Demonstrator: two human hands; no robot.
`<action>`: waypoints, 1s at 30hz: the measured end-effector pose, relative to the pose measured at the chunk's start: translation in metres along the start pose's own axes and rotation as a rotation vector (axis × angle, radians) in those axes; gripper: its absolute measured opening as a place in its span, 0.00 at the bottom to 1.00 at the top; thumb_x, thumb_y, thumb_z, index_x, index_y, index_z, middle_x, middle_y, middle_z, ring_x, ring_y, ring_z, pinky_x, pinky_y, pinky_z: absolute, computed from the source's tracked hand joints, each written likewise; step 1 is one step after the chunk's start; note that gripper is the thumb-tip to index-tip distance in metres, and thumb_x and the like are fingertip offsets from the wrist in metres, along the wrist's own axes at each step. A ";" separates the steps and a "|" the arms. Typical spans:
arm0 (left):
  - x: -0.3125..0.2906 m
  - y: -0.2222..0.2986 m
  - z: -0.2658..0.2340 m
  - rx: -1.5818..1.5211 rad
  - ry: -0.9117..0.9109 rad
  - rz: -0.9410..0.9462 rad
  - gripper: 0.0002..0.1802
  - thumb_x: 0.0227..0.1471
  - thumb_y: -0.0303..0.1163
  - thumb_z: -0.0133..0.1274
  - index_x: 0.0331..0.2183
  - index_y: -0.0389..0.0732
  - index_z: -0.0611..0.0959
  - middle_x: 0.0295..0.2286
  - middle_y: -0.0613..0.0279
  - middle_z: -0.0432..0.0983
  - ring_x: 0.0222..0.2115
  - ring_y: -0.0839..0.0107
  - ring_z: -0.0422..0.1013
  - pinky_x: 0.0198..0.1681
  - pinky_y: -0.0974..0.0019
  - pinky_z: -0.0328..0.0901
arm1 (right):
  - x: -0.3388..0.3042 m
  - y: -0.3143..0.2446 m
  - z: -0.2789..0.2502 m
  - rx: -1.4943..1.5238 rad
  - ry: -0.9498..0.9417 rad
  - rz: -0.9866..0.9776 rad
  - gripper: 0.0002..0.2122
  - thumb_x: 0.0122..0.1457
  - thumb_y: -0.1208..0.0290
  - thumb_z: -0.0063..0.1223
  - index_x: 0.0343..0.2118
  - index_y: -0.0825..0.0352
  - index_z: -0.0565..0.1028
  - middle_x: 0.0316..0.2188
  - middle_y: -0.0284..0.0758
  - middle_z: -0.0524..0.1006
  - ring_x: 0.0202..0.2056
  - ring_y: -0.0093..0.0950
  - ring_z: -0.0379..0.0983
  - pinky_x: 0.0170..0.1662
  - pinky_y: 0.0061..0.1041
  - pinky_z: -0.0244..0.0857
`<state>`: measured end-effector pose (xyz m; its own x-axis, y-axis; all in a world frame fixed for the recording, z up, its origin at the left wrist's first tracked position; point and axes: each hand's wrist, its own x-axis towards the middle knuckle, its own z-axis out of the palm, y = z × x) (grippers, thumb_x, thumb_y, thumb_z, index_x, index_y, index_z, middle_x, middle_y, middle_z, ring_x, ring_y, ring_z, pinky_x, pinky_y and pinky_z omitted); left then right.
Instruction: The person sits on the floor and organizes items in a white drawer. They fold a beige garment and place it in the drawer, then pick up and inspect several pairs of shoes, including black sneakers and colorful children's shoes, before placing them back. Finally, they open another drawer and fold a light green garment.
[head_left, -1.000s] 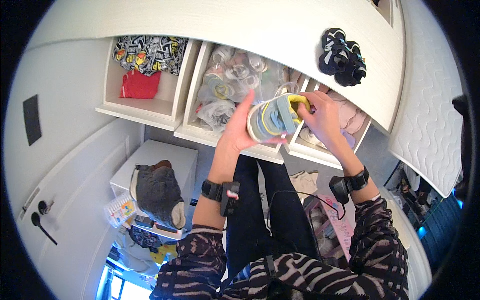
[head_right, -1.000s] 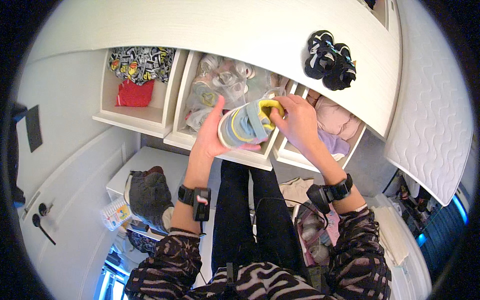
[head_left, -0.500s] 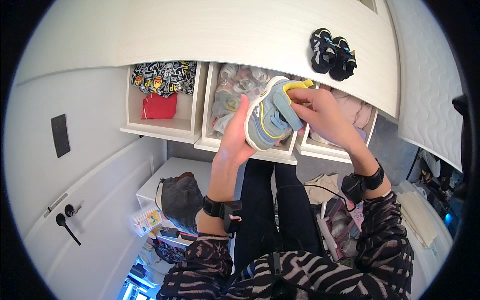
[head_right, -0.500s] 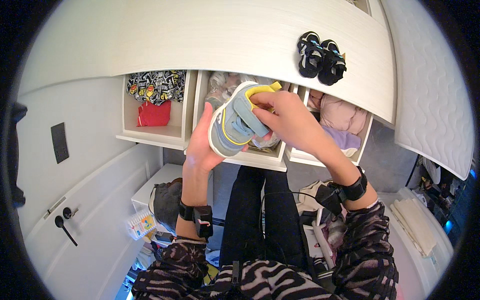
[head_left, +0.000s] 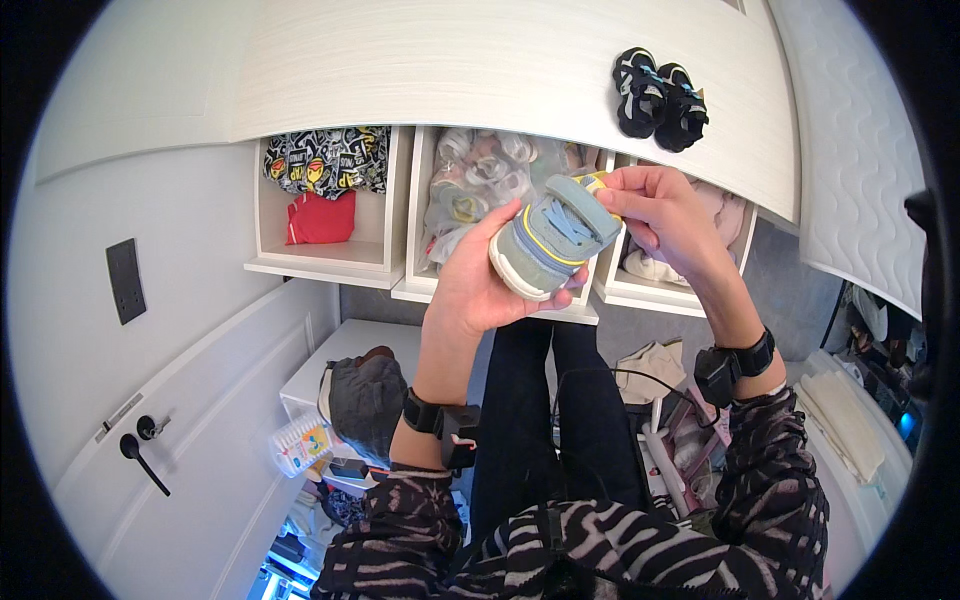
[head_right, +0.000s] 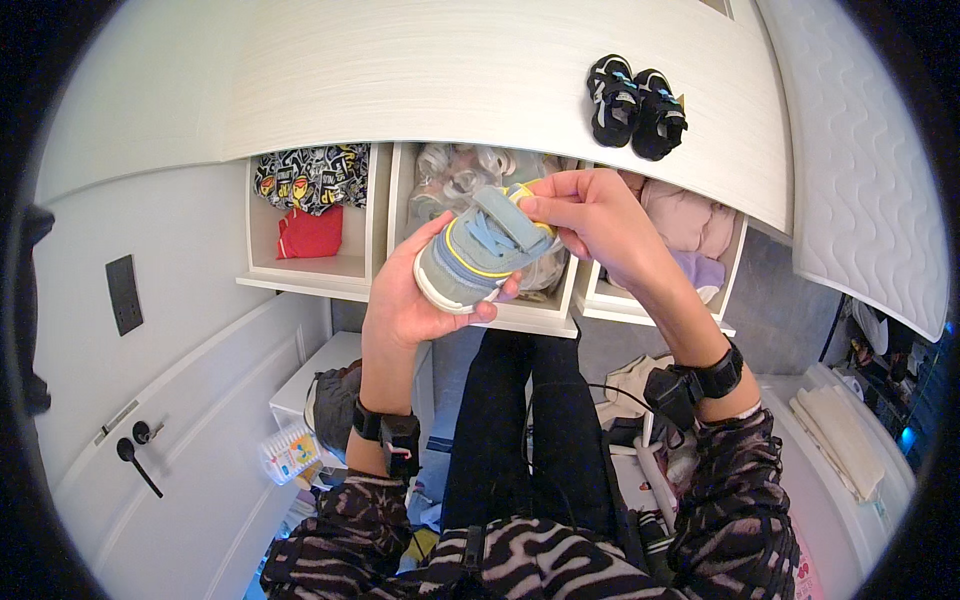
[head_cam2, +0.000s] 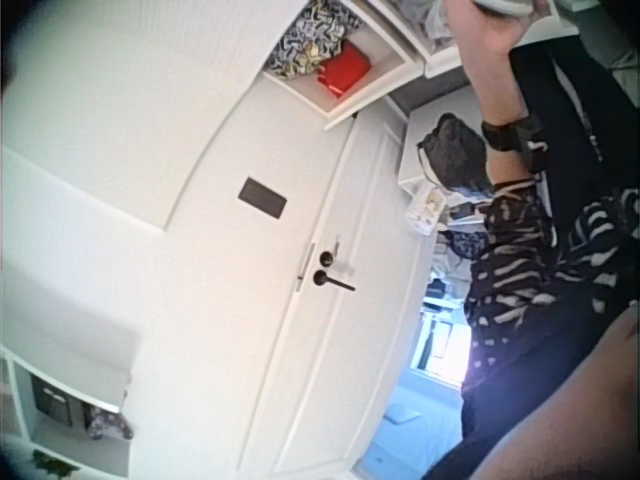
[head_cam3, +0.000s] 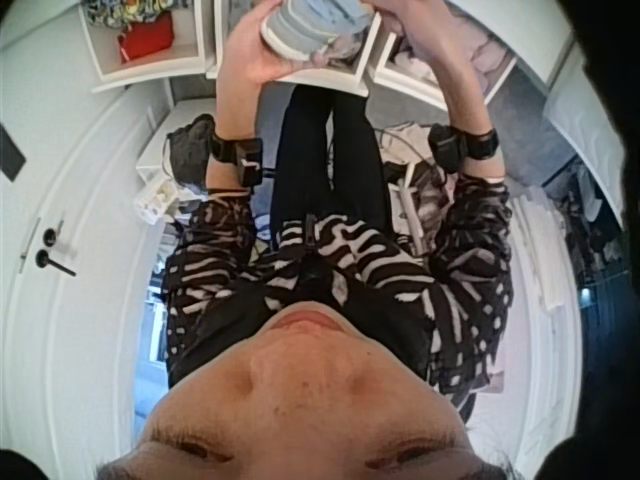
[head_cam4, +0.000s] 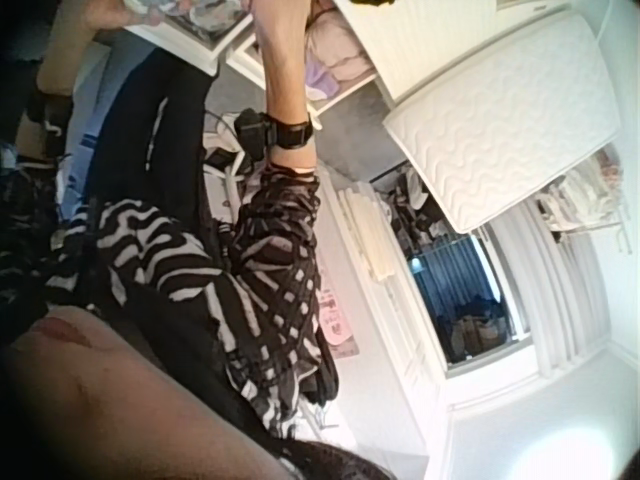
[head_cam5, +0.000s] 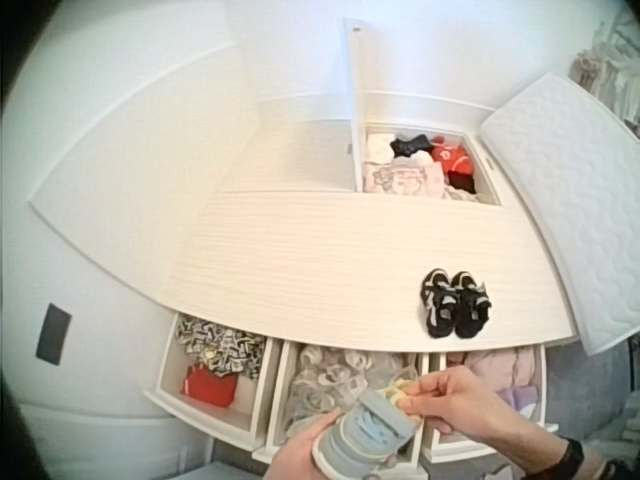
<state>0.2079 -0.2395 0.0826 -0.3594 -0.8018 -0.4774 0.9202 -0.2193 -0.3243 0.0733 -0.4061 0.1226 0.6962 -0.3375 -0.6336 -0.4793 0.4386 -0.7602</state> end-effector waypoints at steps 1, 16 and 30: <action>-0.001 0.000 0.000 -0.020 0.007 -0.012 0.30 0.60 0.52 0.27 0.53 0.41 0.65 0.45 0.44 0.67 0.38 0.47 0.68 0.31 0.54 0.67 | 0.001 0.001 0.000 0.015 -0.002 -0.002 0.08 0.56 0.70 0.53 0.32 0.70 0.77 0.18 0.23 0.71 0.12 0.08 0.53 0.14 0.10 0.43; -0.014 -0.010 -0.021 0.473 -0.124 0.518 0.41 0.44 0.29 0.58 0.57 0.36 0.56 0.53 0.52 0.59 0.54 0.55 0.59 0.54 0.44 0.59 | -0.010 0.036 0.002 -0.252 -0.007 -0.465 0.06 0.57 0.81 0.44 0.37 0.70 0.70 0.30 0.28 0.71 0.33 0.15 0.65 0.41 0.17 0.62; -0.021 -0.009 -0.042 0.285 -0.024 0.427 0.33 0.47 0.26 0.53 0.54 0.33 0.61 0.50 0.50 0.62 0.52 0.57 0.61 0.55 0.50 0.59 | -0.006 0.061 0.003 -0.171 0.099 -0.332 0.07 0.55 0.81 0.47 0.38 0.72 0.70 0.28 0.28 0.73 0.29 0.15 0.67 0.35 0.16 0.63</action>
<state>0.2007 -0.1980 0.0614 0.0579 -0.8648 -0.4988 0.9911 -0.0102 0.1327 0.0418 -0.3755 0.0805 0.7775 -0.5205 -0.3530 -0.3241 0.1494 -0.9342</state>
